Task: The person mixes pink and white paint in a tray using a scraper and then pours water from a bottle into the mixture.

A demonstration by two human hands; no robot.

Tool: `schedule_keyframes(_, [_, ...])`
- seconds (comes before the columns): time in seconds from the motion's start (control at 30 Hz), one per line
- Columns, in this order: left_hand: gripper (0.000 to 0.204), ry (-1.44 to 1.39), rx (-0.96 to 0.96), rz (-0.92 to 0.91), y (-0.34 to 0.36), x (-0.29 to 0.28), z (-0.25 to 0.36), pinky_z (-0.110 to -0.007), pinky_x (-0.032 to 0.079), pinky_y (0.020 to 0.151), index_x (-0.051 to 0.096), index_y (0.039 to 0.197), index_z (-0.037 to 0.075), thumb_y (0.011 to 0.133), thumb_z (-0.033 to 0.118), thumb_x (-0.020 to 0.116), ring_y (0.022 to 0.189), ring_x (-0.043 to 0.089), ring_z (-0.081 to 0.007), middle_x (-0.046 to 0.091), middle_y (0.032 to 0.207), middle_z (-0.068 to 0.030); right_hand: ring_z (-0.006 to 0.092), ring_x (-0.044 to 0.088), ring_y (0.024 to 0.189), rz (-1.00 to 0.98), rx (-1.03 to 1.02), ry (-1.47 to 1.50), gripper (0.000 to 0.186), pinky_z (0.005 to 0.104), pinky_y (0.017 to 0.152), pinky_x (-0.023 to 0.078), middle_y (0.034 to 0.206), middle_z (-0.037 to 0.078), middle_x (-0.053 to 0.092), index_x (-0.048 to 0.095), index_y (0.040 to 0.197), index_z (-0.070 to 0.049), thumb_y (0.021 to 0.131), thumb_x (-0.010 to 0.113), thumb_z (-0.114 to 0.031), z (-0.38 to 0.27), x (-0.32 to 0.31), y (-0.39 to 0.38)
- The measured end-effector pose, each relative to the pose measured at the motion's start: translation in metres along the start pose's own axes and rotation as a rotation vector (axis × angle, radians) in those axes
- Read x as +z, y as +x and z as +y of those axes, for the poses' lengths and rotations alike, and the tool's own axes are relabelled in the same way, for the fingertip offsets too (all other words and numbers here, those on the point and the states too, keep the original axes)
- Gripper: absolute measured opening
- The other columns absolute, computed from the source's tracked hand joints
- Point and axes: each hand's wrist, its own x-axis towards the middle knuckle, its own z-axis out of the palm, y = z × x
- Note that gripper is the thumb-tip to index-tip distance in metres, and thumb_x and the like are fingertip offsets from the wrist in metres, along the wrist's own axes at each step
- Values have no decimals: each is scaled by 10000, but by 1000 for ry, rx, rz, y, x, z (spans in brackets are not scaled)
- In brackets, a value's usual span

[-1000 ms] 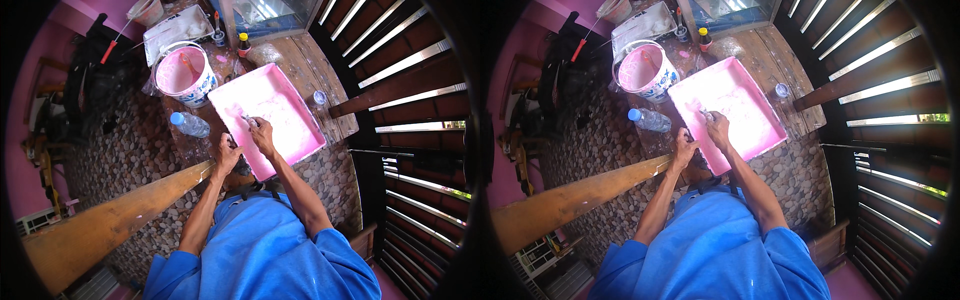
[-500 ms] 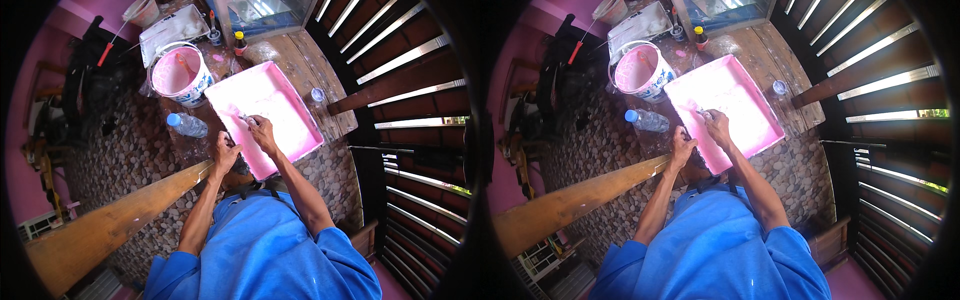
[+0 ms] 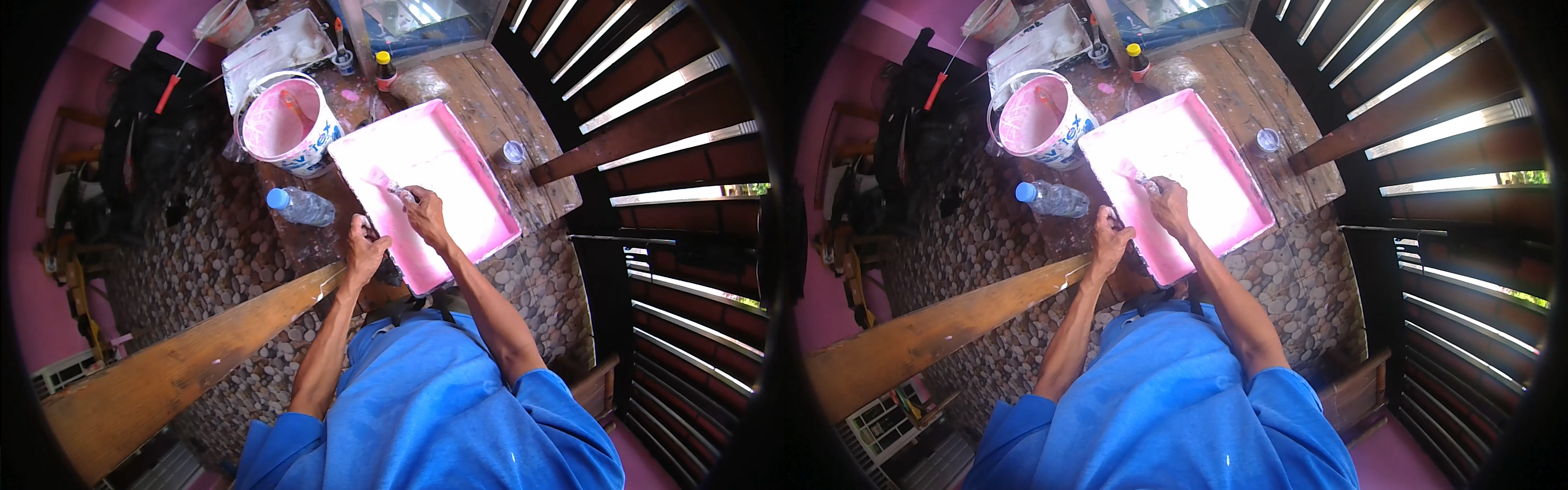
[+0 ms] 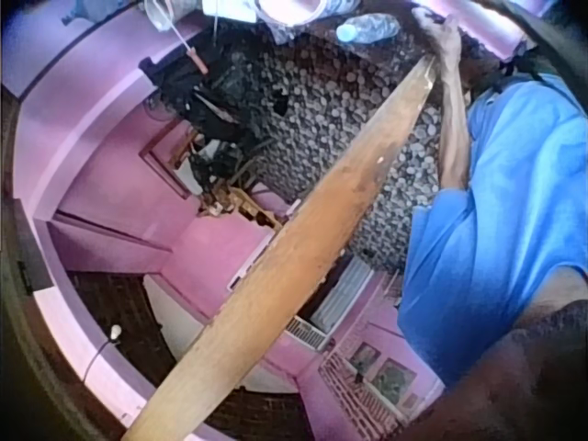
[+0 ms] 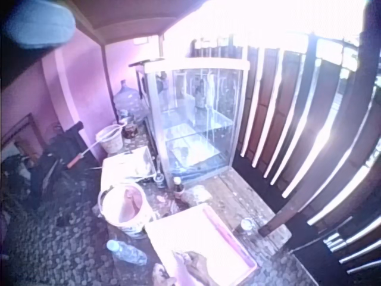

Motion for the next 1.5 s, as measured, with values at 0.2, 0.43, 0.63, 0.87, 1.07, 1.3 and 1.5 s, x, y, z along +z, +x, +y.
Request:
schedule_keyframes(0.2, [258,13,17,23,2,-3,-3,-261,393,536,432,828,49,678,12,638,610,455,-75,502,684,-1,318,588,615,313,-158,-163,220,409,606,448,720,204,614,649,1041,-38,900,561,-182,7,-43,9])
schedule_keyframes(0.43, [251,-15,34,18,3,-1,-4,-268,397,545,434,845,45,684,16,624,617,469,-86,511,690,-9,402,630,870,504,-333,-427,230,445,779,488,921,246,646,632,1034,18,838,579,-90,35,-96,27])
schedule_keyframes(0.63, [261,-6,32,15,6,-5,-12,-272,399,545,434,856,44,683,22,628,618,471,-91,512,690,-13,385,641,802,437,-136,-267,258,418,772,481,885,230,661,650,1058,-22,834,598,-141,36,-95,30])
schedule_keyframes(0.87, [261,-16,2,18,4,-4,-7,-275,400,549,434,853,44,682,31,631,622,471,-91,510,691,-10,237,588,666,195,-34,-125,284,373,632,457,758,158,633,648,1074,-20,911,559,-236,39,-87,29])
schedule_keyframes(1.07, [260,-6,21,20,6,-3,-8,-270,405,560,435,859,48,686,25,628,629,477,-90,516,702,-11,348,624,818,329,-153,-345,266,409,743,468,864,220,648,644,1067,-23,880,570,-198,49,-86,40])
schedule_keyframes(1.3, [264,-32,-9,25,5,-6,-10,-263,408,562,431,854,49,682,13,628,634,484,-87,526,712,-10,415,622,825,460,-226,-326,224,471,741,466,844,254,637,652,1028,-32,859,578,-160,13,-87,47])
schedule_keyframes(1.5, [267,-14,-31,16,5,-1,-1,-263,410,564,437,859,50,681,13,633,640,487,-85,526,723,-8,387,638,835,245,-270,-352,254,406,757,482,925,246,646,637,1079,-20,870,579,-154,21,-98,43])
